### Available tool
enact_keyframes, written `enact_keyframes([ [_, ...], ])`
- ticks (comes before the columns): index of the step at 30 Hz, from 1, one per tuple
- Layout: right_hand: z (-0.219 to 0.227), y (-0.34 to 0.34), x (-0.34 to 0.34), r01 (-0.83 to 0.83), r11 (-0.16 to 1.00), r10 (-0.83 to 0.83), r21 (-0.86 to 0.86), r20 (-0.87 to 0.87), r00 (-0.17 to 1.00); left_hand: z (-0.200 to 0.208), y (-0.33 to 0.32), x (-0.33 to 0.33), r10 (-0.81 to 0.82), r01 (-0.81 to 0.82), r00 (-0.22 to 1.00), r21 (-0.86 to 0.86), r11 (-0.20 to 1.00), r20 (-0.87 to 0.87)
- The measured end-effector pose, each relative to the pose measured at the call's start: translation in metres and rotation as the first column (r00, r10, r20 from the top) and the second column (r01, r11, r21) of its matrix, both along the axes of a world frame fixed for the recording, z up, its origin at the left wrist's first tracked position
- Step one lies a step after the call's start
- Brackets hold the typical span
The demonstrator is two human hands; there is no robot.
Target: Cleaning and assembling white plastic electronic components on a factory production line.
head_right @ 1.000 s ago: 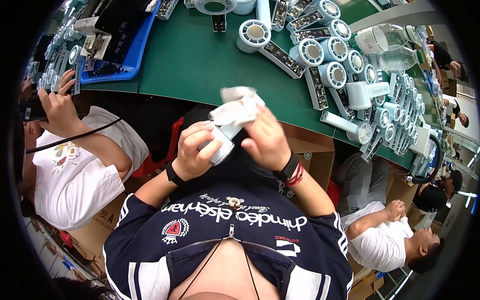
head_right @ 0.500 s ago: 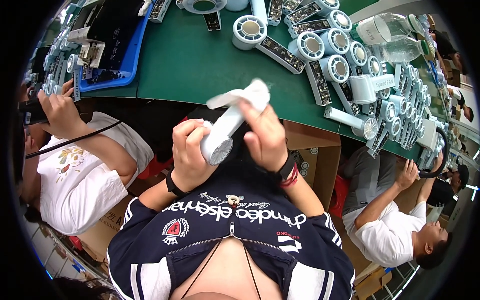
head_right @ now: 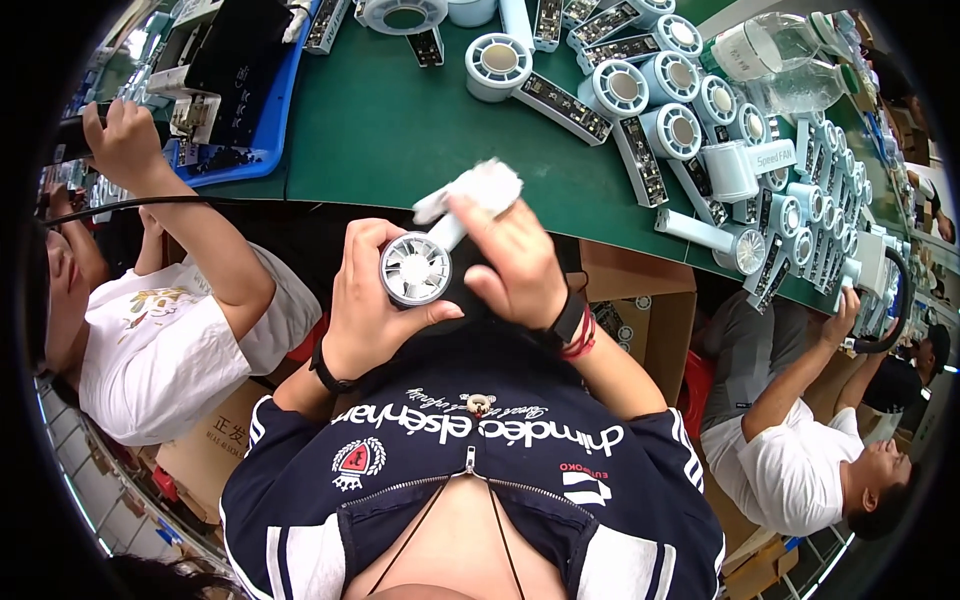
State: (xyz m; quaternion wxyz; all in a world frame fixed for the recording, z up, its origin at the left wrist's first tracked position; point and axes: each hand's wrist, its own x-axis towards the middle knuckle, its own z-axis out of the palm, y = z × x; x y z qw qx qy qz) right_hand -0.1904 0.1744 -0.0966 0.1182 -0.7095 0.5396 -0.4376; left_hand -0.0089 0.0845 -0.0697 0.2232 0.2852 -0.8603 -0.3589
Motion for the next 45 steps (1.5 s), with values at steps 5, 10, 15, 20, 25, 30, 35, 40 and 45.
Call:
enact_keyframes([
  [5, -0.006, -0.005, -0.002, 0.194, 0.979, -0.199, 0.064, 0.085, 0.976, -0.005, -0.001, 0.005, -0.017, 0.021, 0.999, 0.1, 0.995, -0.04],
  [10, -0.008, -0.013, 0.002, 0.166, 0.986, -0.165, 0.004, 0.116, 0.979, -0.012, 0.01, 0.005, 0.111, 0.018, 0.964, 0.475, 0.88, -0.243],
  [15, -0.003, -0.013, -0.003, 0.05, 0.998, -0.048, -0.024, 0.072, 0.996, -0.015, 0.021, -0.003, 0.342, 0.041, 0.879, 0.768, 0.639, -0.332],
  [20, -0.001, -0.009, 0.005, 0.182, 0.979, -0.191, 0.096, 0.094, 0.977, -0.011, 0.024, 0.001, 0.384, 0.09, 0.87, 0.866, 0.492, -0.309],
  [25, -0.006, -0.008, -0.001, 0.212, 0.976, -0.214, 0.043, 0.041, 0.976, -0.009, 0.023, -0.004, 0.397, 0.067, 0.863, 0.851, 0.52, -0.311],
  [30, -0.008, -0.015, 0.005, 0.229, 0.972, -0.225, -0.062, 0.057, 0.973, -0.015, 0.019, -0.002, 0.442, 0.079, 0.833, 0.861, 0.502, -0.334],
  [35, -0.019, -0.019, -0.015, 0.402, 0.908, -0.409, 0.116, 0.044, 0.911, -0.011, 0.022, -0.012, 0.55, 0.015, 0.79, 0.905, 0.425, -0.271],
  [40, -0.01, 0.024, -0.043, 0.452, 0.855, -0.481, -0.256, -0.065, 0.874, -0.001, 0.017, -0.023, 0.285, 0.267, 0.892, 0.918, 0.293, -0.351],
  [45, 0.027, 0.15, -0.118, 0.776, 0.577, -0.816, -0.254, -0.136, 0.562, 0.0, -0.003, -0.062, -0.083, 0.315, 0.945, 0.818, 0.482, -0.316],
])
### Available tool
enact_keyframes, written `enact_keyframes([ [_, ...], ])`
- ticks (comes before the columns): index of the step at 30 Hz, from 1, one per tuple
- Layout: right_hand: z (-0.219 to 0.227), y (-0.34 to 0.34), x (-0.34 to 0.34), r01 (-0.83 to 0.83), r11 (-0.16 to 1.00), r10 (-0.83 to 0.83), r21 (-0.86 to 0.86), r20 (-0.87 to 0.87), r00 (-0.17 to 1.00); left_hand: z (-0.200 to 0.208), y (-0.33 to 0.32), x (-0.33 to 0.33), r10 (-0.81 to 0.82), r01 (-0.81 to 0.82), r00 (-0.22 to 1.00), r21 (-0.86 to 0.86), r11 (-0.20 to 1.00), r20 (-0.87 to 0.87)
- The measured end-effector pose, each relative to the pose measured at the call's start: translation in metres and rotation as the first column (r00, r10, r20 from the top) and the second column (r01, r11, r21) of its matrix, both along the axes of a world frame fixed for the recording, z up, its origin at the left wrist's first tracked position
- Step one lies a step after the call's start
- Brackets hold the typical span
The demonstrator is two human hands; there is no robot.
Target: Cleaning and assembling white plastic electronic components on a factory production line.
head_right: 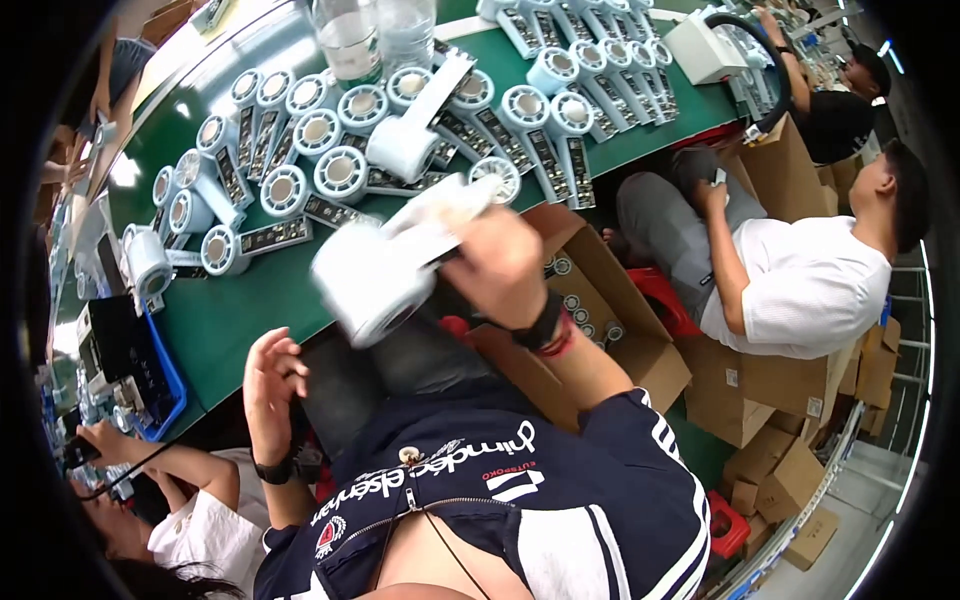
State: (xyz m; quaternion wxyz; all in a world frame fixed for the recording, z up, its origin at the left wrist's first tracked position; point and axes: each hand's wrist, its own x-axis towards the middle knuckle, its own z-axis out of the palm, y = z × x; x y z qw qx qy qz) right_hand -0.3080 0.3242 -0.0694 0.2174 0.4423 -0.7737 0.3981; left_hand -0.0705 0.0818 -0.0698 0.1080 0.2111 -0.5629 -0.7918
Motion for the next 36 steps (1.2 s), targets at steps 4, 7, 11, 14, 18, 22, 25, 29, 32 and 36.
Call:
enact_keyframes([
  [4, 0.015, 0.121, -0.155, 0.483, 0.852, -0.406, -0.203, 0.327, 0.854, -0.025, -0.041, -0.004, 0.209, -0.162, 0.975, -0.397, 0.903, 0.076],
  [7, -0.012, 0.193, -0.27, 0.748, 0.664, -0.734, 0.008, 0.196, 0.65, -0.029, -0.058, -0.004, 0.308, -0.212, 0.943, -0.48, 0.851, 0.129],
  [11, -0.064, 0.301, -0.396, 0.749, 0.55, -0.835, 0.369, 0.235, 0.497, -0.023, -0.067, -0.036, 0.413, -0.241, 0.898, -0.611, 0.754, 0.155],
  [14, -0.079, 0.344, -0.455, 0.675, 0.629, -0.777, 0.386, 0.281, 0.563, -0.032, -0.079, -0.054, 0.414, -0.27, 0.895, -0.538, 0.799, 0.166],
  [18, -0.076, 0.34, -0.468, 0.653, 0.756, -0.473, -0.045, 0.651, 0.593, -0.023, -0.082, -0.061, 0.432, -0.298, 0.877, -0.466, 0.833, 0.21],
  [22, -0.021, 0.307, -0.401, 0.486, 0.788, -0.148, -0.379, 0.649, 0.746, -0.011, -0.073, -0.082, 0.45, -0.343, 0.856, -0.37, 0.863, 0.254],
  [25, 0.043, 0.217, -0.251, 0.302, 0.849, 0.071, -0.435, 0.659, 0.749, -0.01, -0.073, -0.09, 0.459, -0.383, 0.861, -0.314, 0.869, 0.22],
  [29, 0.029, 0.117, -0.102, 0.174, 0.883, 0.349, -0.435, 0.859, 0.374, -0.028, -0.071, -0.09, 0.441, -0.439, 0.895, 0.048, 0.897, -0.059],
  [32, 0.003, 0.052, -0.015, 0.125, 0.844, 0.534, -0.522, 0.79, -0.303, -0.016, -0.043, -0.058, 0.371, -0.406, 0.9, -0.135, 0.904, -0.228],
  [36, 0.007, -0.022, 0.029, 0.089, 0.831, 0.55, -0.548, 0.79, -0.271, -0.002, -0.008, 0.002, 0.292, -0.324, 0.946, -0.498, 0.804, -0.144],
])
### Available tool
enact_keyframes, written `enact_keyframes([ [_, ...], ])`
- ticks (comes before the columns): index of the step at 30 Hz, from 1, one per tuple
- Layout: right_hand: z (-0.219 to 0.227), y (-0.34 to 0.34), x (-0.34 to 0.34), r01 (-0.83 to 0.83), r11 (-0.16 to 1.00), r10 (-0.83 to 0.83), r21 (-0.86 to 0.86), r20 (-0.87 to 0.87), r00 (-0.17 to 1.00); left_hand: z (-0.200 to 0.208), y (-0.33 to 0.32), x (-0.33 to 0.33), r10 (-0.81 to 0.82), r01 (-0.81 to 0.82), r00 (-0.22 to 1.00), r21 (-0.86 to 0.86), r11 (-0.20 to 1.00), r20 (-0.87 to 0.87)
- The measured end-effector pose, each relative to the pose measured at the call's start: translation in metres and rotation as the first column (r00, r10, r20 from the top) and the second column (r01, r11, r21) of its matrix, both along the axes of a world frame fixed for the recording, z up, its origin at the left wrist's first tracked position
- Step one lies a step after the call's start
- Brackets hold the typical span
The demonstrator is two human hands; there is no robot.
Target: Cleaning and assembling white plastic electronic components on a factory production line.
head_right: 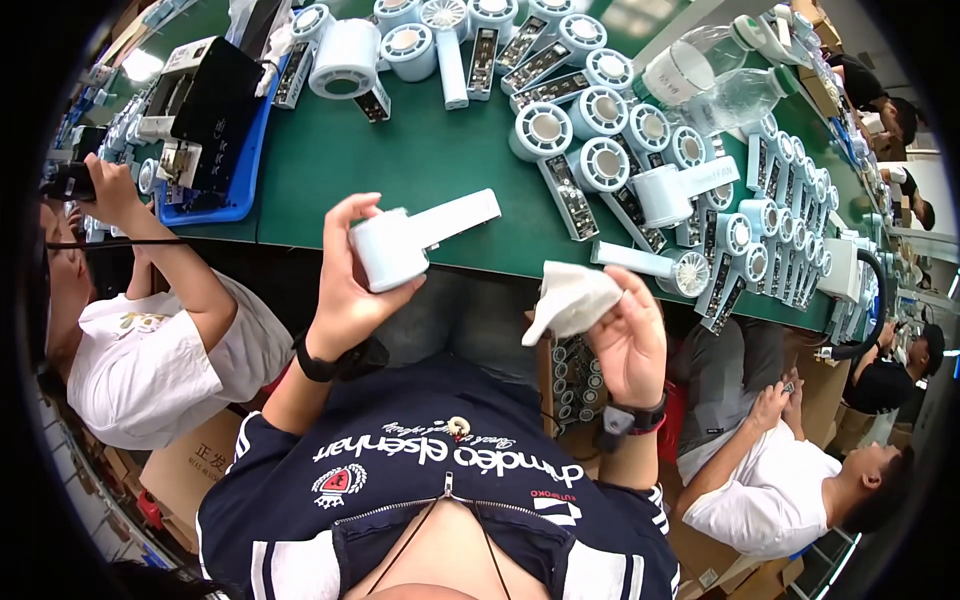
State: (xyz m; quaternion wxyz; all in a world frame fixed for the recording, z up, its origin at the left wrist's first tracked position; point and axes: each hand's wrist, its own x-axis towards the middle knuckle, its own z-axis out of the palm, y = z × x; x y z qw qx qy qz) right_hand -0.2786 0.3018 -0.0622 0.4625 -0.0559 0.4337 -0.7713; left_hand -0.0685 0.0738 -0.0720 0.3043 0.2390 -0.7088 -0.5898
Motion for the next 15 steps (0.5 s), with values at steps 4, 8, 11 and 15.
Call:
enact_keyframes([
  [4, -0.006, -0.083, 0.037, 0.261, 0.954, -0.051, 0.148, -0.777, 0.627, -0.03, 0.02, 0.028, 0.112, -0.093, 0.988, -0.162, 0.982, 0.111],
  [8, -0.016, -0.12, 0.091, -0.27, 0.938, 0.206, 0.216, -0.976, -0.063, -0.036, 0.036, 0.027, 0.206, -0.207, 0.976, 0.008, 0.978, 0.071],
  [11, -0.04, -0.129, 0.06, -0.105, 0.967, 0.228, 0.233, -0.972, -0.063, -0.039, 0.038, 0.03, 0.2, -0.194, 0.977, -0.076, 0.978, 0.074],
  [15, -0.028, -0.121, 0.087, -0.144, 0.965, 0.206, 0.221, -0.972, -0.11, -0.036, 0.041, 0.027, 0.209, -0.205, 0.976, -0.071, 0.976, 0.055],
])
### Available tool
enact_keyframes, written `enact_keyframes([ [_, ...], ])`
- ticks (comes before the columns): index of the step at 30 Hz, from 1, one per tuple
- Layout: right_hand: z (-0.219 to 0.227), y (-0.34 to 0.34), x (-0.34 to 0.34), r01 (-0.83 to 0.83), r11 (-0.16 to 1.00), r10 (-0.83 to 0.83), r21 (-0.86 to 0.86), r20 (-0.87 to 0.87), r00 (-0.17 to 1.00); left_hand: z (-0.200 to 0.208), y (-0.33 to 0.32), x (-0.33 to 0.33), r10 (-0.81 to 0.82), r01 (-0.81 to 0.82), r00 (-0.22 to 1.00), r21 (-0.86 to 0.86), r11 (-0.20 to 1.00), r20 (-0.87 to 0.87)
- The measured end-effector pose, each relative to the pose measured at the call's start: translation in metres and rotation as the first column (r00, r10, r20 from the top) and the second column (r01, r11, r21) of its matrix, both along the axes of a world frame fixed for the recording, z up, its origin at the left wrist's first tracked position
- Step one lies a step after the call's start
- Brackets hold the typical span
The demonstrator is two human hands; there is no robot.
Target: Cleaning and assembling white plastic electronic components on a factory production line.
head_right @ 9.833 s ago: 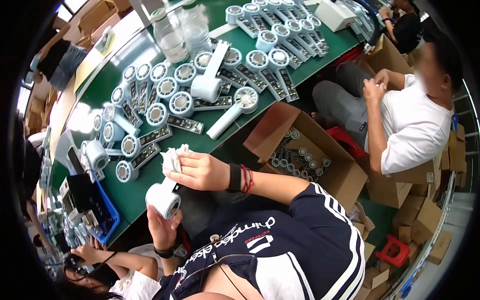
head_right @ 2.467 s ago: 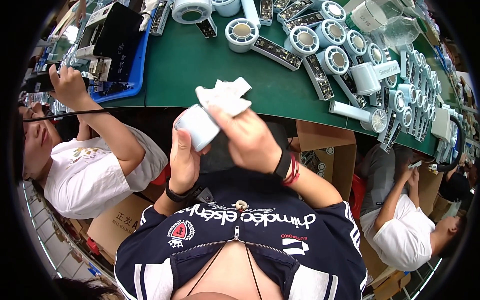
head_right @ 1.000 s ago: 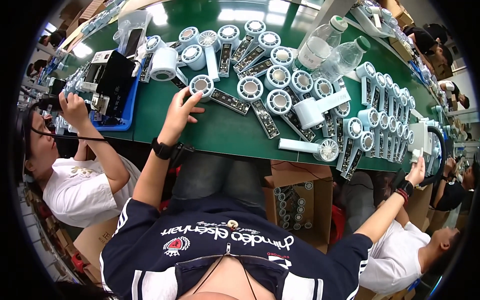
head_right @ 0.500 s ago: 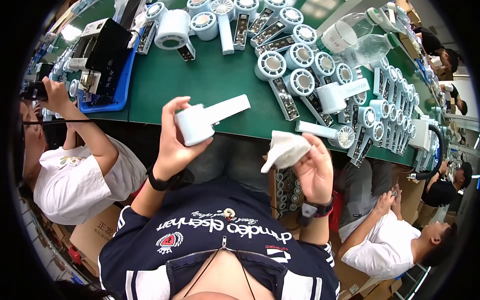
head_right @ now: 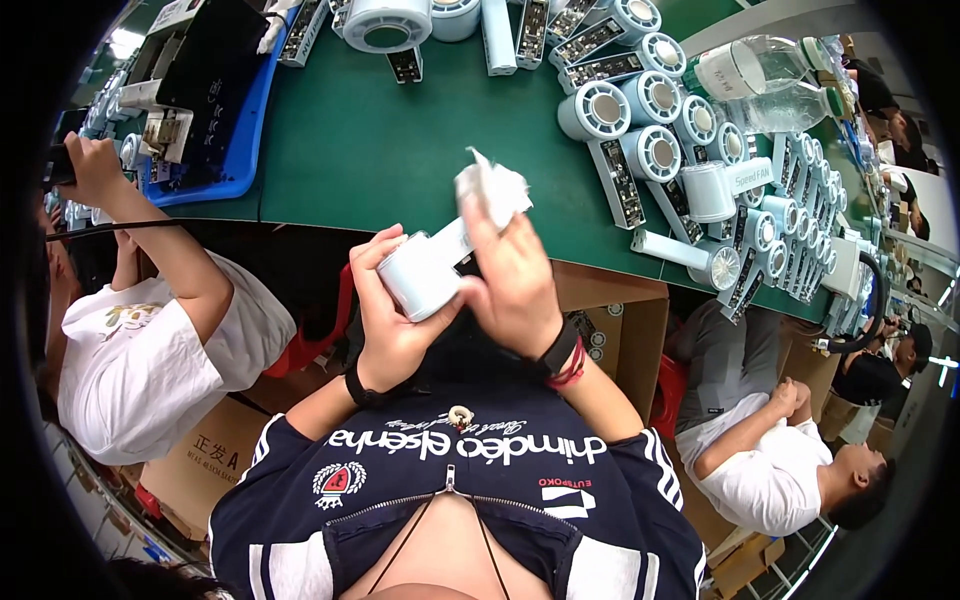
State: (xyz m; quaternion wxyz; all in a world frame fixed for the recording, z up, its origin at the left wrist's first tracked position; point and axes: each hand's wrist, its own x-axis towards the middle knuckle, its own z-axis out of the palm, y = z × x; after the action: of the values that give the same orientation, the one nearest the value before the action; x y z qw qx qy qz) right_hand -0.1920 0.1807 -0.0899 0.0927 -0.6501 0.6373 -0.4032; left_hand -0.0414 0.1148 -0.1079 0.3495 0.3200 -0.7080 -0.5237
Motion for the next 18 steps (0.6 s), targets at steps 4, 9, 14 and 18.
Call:
enact_keyframes([
  [4, -0.007, -0.004, -0.025, 0.092, 0.996, -0.09, 0.015, -0.089, 0.992, -0.008, 0.001, -0.001, 0.008, -0.008, 0.999, -0.005, 1.0, -0.042],
  [9, 0.003, 0.008, -0.006, -0.13, 0.991, 0.13, 0.009, -0.098, 0.987, -0.008, 0.004, -0.001, -0.003, 0.0, 0.998, -0.033, 0.999, -0.07],
  [14, -0.018, 0.008, -0.048, 0.073, 0.997, -0.074, -0.015, -0.187, 0.98, -0.014, 0.006, 0.001, -0.014, 0.013, 0.999, -0.028, 1.0, -0.052],
  [18, -0.022, 0.013, -0.073, 0.372, 0.921, -0.382, 0.114, 0.449, 0.808, -0.005, 0.005, 0.0, -0.037, 0.035, 0.998, -0.041, 0.999, -0.058],
])
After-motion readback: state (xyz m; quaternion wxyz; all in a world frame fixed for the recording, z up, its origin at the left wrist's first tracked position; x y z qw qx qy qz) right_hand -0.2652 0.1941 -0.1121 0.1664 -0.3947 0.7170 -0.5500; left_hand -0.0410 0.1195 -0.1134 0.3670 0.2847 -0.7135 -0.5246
